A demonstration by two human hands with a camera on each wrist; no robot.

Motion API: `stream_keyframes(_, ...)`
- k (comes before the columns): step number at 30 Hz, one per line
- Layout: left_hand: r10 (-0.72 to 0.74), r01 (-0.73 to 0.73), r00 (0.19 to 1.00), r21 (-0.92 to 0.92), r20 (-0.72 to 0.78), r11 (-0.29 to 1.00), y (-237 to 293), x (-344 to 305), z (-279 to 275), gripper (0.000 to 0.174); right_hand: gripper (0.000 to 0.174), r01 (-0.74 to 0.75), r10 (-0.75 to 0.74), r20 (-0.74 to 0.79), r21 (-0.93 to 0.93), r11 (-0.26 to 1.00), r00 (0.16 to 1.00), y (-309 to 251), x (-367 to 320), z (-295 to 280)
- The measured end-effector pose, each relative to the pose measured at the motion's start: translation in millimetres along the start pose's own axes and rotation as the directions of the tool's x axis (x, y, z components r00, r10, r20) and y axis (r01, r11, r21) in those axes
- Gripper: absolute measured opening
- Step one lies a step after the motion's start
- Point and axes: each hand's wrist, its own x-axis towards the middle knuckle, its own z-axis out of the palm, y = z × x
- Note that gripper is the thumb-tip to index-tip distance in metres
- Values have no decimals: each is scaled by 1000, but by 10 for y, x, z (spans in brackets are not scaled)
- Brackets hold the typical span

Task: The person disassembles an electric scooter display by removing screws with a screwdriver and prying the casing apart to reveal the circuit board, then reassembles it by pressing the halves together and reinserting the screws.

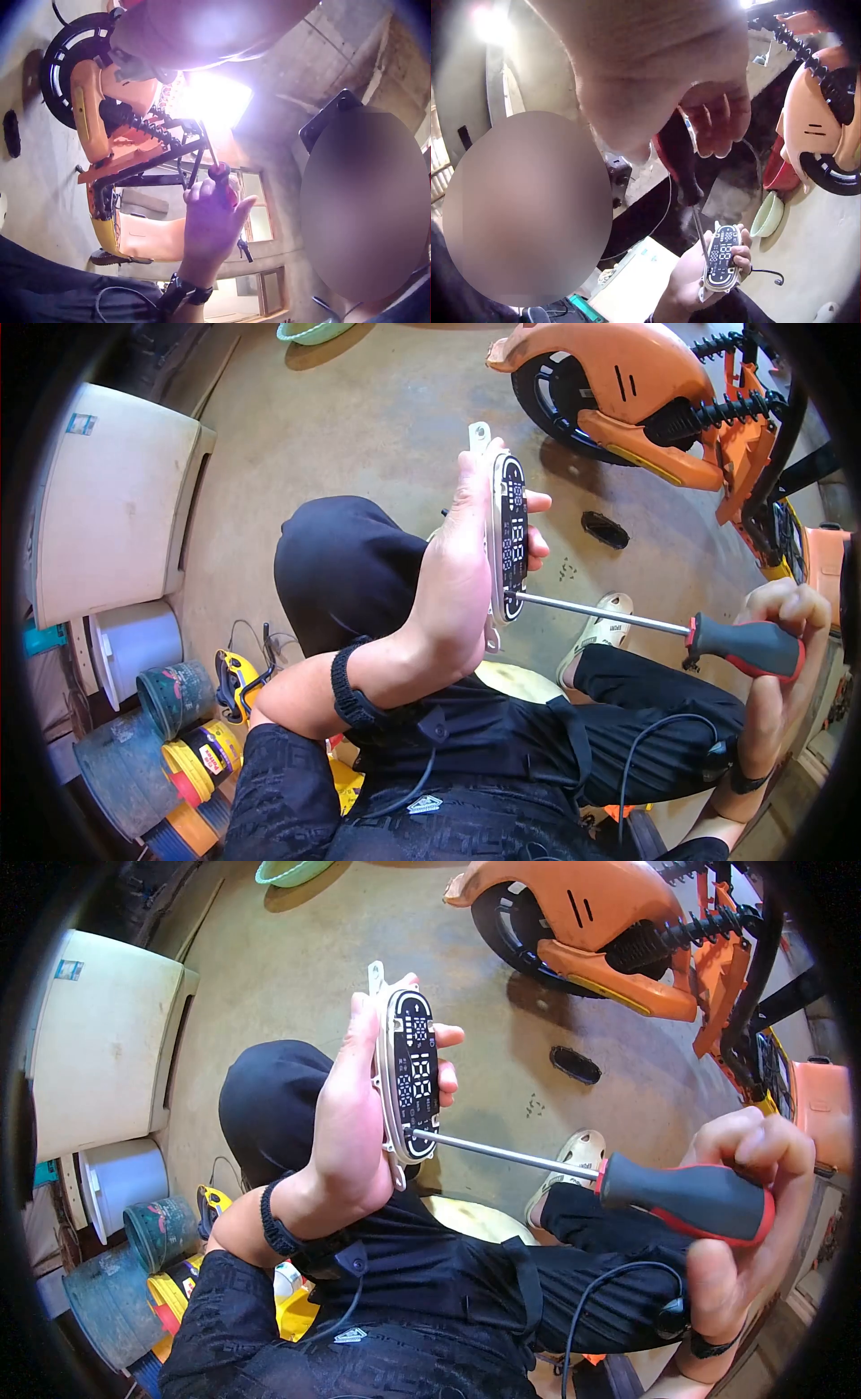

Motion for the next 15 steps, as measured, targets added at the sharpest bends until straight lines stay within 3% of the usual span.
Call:
stream_keyframes(2, -7, 8, 999, -7, 44, 1000, -9, -1, -29, 62, 69, -91, 86, 49, 105, 990, 995, -2, -20, -96)
stream_keyframes(3, -8, 8, 999, -6, 44, 1000, -2, -5, -32, 62, 67, -150, 151, -7, 58, 987, 989, 83, -43, -168)
stream_keyframes(6, -14, 15, 998, -14, 54, 1000, 8, 0, -24, 61, 69, -26, 25, 94, 9, 1000, 995, 153, -20, -184)
stream_keyframes(10, -6, 8, 999, -25, 44, 1000, 6, 10, -25, 59, 69, 26, -26, -6, 24, 999, 1000, 30, 14, 16)
stream_keyframes(14, -24, 25, 999, -25, 40, 999, -7, 21, -28, 59, 71, -44, 49, -68, 84, 996, 996, -44, -25, -19)
stream_keyframes(15, -20, 21, 999, -24, 44, 999, 1, 21, -14, 59, 71, -119, 119, -35, 12, 993, 992, -9, -57, -122)
